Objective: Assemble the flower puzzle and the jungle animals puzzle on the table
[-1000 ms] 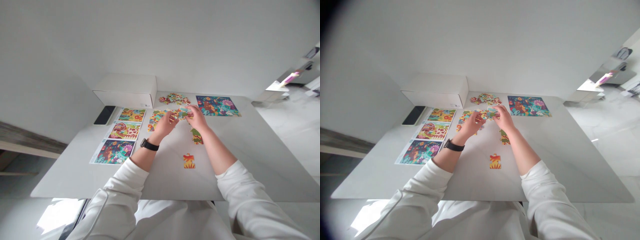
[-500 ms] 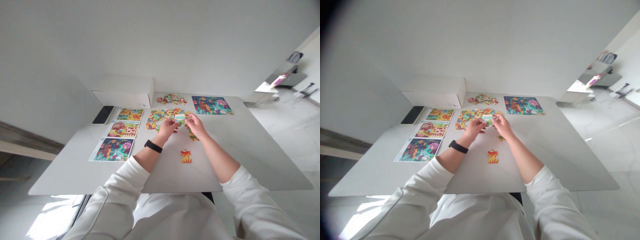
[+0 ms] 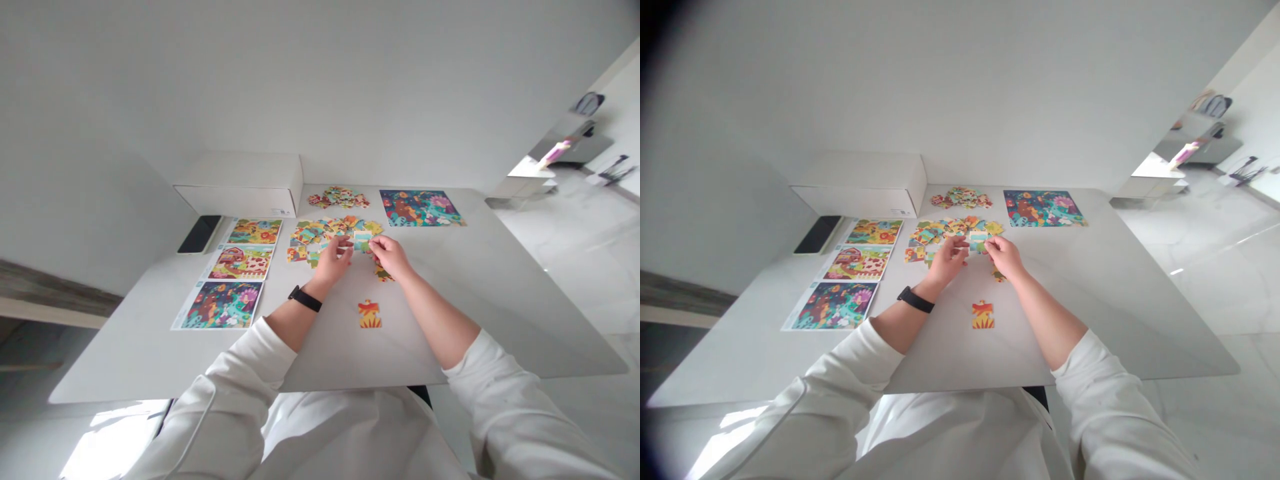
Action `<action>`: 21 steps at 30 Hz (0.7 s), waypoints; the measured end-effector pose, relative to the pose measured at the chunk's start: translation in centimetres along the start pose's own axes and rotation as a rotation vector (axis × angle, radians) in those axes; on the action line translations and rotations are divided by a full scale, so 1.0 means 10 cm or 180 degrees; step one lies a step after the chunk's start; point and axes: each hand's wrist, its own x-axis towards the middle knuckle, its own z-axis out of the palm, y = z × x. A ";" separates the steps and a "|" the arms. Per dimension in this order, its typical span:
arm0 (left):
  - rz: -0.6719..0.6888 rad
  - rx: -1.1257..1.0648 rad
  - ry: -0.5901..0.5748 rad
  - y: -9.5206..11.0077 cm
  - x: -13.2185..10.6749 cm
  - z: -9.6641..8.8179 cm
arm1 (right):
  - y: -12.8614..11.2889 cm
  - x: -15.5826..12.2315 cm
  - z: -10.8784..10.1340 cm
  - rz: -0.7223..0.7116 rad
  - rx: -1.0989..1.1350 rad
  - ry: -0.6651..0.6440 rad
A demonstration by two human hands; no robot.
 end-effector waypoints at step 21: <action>0.1576 0.1520 -0.0071 -0.02 -0.07 -0.08 | -0.07 -0.04 -0.07 -0.0028 -0.0513 -0.0164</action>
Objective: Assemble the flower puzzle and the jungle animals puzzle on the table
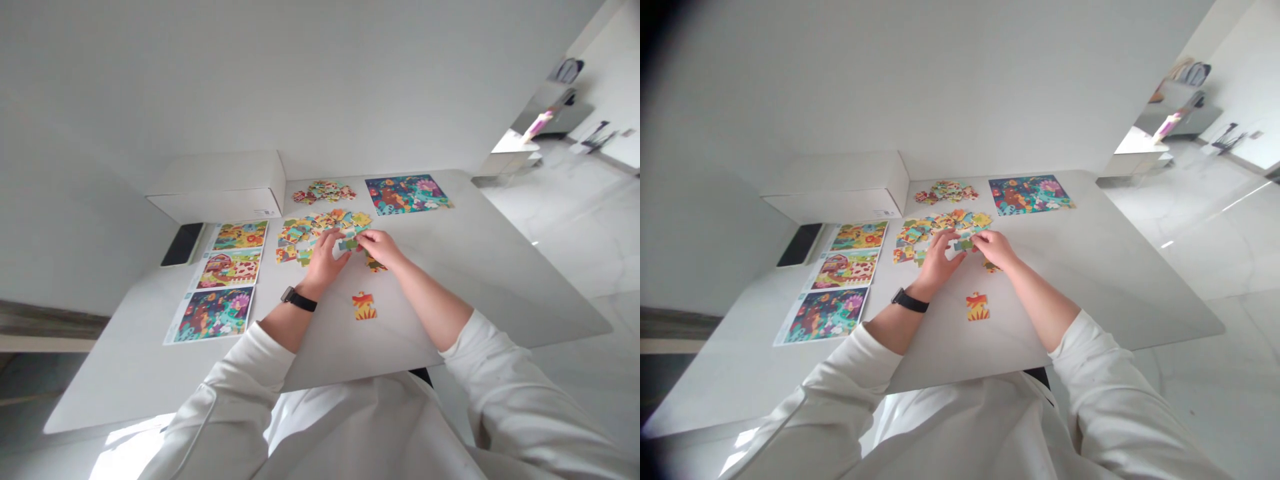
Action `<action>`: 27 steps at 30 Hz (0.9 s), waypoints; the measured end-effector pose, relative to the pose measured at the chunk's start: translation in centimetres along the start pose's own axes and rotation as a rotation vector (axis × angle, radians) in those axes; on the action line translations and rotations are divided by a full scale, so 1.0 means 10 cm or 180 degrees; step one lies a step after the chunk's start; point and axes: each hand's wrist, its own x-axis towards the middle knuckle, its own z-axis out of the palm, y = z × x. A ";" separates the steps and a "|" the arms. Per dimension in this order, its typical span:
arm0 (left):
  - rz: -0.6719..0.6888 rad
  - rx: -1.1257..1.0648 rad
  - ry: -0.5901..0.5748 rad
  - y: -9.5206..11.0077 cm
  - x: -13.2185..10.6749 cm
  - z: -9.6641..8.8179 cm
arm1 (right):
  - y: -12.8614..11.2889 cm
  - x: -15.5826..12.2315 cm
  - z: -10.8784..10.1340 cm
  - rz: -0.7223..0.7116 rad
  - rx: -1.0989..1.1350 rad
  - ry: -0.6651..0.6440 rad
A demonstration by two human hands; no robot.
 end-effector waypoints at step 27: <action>-0.0155 0.0568 -0.0730 0.04 -0.01 0.15 | 0.47 -0.09 -0.28 -0.1060 -0.1466 0.0136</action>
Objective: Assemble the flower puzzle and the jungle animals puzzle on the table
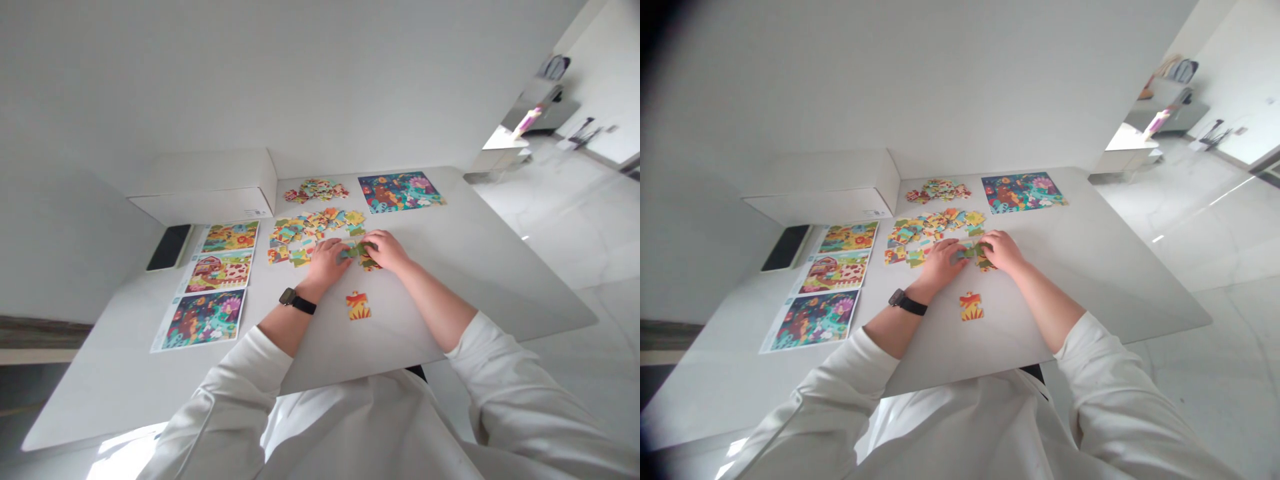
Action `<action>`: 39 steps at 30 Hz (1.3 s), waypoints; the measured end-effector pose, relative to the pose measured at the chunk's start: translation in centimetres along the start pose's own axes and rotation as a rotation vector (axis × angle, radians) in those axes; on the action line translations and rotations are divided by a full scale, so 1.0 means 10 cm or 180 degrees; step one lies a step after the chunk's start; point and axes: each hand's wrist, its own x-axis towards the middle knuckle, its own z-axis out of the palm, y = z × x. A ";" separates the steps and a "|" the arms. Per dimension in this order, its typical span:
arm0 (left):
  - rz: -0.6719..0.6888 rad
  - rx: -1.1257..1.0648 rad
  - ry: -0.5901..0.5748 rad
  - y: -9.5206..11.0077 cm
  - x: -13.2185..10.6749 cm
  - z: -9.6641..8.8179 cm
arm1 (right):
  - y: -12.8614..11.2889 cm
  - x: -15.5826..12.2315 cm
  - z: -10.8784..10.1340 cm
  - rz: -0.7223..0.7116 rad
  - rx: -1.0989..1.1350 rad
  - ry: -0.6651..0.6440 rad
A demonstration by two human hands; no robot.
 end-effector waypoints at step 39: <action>0.0241 0.0301 -0.0152 0.13 0.06 0.10 | -0.03 0.01 -0.01 -0.0019 -0.0274 -0.0209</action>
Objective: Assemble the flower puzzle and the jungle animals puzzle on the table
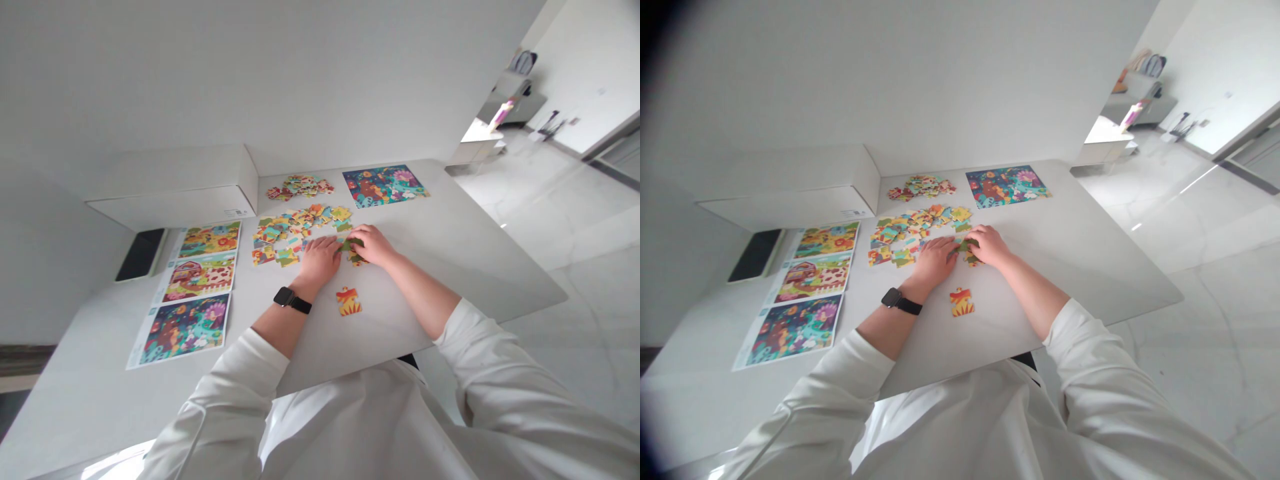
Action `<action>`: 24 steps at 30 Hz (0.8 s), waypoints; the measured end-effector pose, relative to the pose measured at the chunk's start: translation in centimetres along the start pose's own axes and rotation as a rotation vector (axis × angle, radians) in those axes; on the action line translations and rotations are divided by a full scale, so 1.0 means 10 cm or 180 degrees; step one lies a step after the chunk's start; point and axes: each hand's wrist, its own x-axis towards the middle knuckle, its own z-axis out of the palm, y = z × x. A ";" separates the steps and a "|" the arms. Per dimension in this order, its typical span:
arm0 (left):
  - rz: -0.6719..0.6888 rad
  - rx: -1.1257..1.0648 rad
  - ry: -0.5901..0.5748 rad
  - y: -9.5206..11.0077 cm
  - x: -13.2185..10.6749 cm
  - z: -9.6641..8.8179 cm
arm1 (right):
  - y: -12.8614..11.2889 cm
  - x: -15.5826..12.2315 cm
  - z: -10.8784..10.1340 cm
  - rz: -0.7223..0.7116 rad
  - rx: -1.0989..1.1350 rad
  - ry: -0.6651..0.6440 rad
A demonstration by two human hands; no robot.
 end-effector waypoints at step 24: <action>0.0333 0.0080 -0.0936 0.38 -0.21 -0.50 | 0.00 -0.06 -0.01 -0.0275 -0.0167 -0.0074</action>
